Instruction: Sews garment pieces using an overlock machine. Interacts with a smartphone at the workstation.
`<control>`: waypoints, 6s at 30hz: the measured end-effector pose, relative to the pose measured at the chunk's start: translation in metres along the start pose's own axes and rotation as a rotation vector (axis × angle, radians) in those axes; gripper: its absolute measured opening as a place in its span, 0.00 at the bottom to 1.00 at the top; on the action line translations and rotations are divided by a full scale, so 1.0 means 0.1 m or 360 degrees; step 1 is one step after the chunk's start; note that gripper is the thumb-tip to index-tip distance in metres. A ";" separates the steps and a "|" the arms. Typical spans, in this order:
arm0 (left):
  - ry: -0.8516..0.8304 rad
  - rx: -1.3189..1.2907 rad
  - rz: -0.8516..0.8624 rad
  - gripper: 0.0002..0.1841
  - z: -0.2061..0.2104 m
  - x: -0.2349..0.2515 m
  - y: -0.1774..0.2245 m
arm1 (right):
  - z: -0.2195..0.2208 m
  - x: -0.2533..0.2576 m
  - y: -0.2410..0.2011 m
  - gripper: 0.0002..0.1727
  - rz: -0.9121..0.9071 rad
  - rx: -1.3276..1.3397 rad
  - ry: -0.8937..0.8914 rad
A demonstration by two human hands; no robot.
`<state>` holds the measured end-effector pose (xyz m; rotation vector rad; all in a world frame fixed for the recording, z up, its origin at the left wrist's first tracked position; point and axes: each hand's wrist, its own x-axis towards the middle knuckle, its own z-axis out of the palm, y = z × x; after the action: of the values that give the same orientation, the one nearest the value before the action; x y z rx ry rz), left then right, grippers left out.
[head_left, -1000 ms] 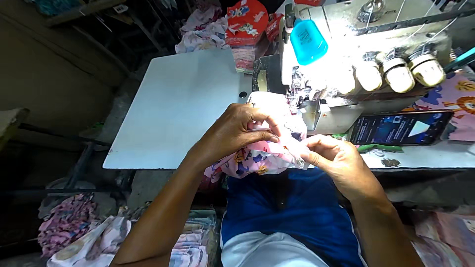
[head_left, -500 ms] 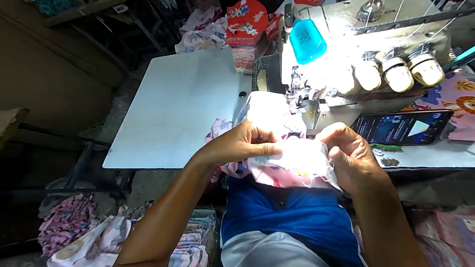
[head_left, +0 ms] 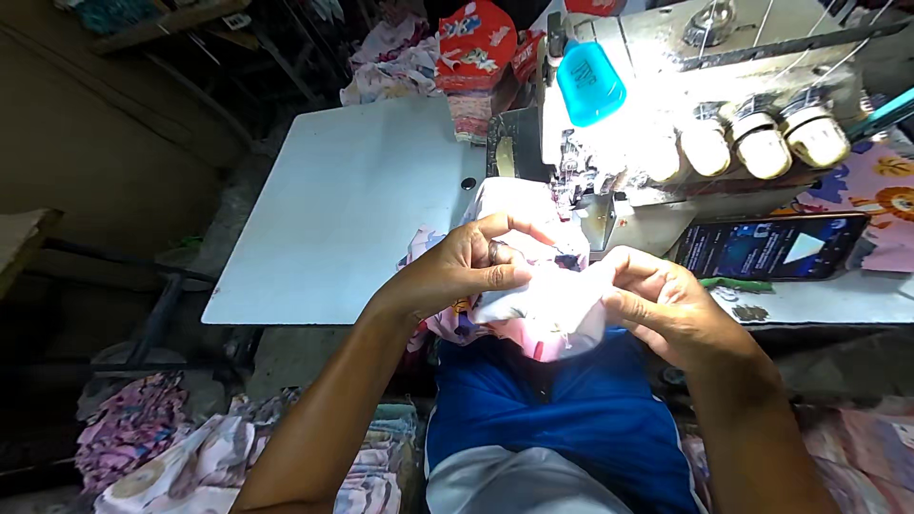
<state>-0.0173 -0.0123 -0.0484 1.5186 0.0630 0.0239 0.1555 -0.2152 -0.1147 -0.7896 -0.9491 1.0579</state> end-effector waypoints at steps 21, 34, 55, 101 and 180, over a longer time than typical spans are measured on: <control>0.0023 0.1172 0.0067 0.14 -0.13 0.13 0.21 | -0.20 0.05 -0.16 0.09 -0.0033 -0.0710 0.0126; 0.0110 0.2167 0.0002 0.19 -0.01 0.19 0.12 | 0.10 0.13 0.13 0.18 -0.0043 -0.1151 0.0619; 0.0550 0.2123 0.0132 0.13 0.02 0.32 -0.01 | 0.17 0.05 0.27 0.05 -0.0130 -0.1103 0.0874; 0.0770 0.2049 0.0237 0.14 0.19 0.44 0.20 | 0.34 -0.10 0.48 0.06 -0.0264 -0.0988 0.1013; 0.0933 0.0720 0.0095 0.15 0.11 0.25 -0.12 | 0.55 0.39 0.09 0.08 -0.0733 -0.1767 0.0811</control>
<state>0.0079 -0.0224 -0.0608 1.9206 0.5201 0.5335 0.1094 -0.1708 -0.0914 -1.5438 -1.1608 -0.1750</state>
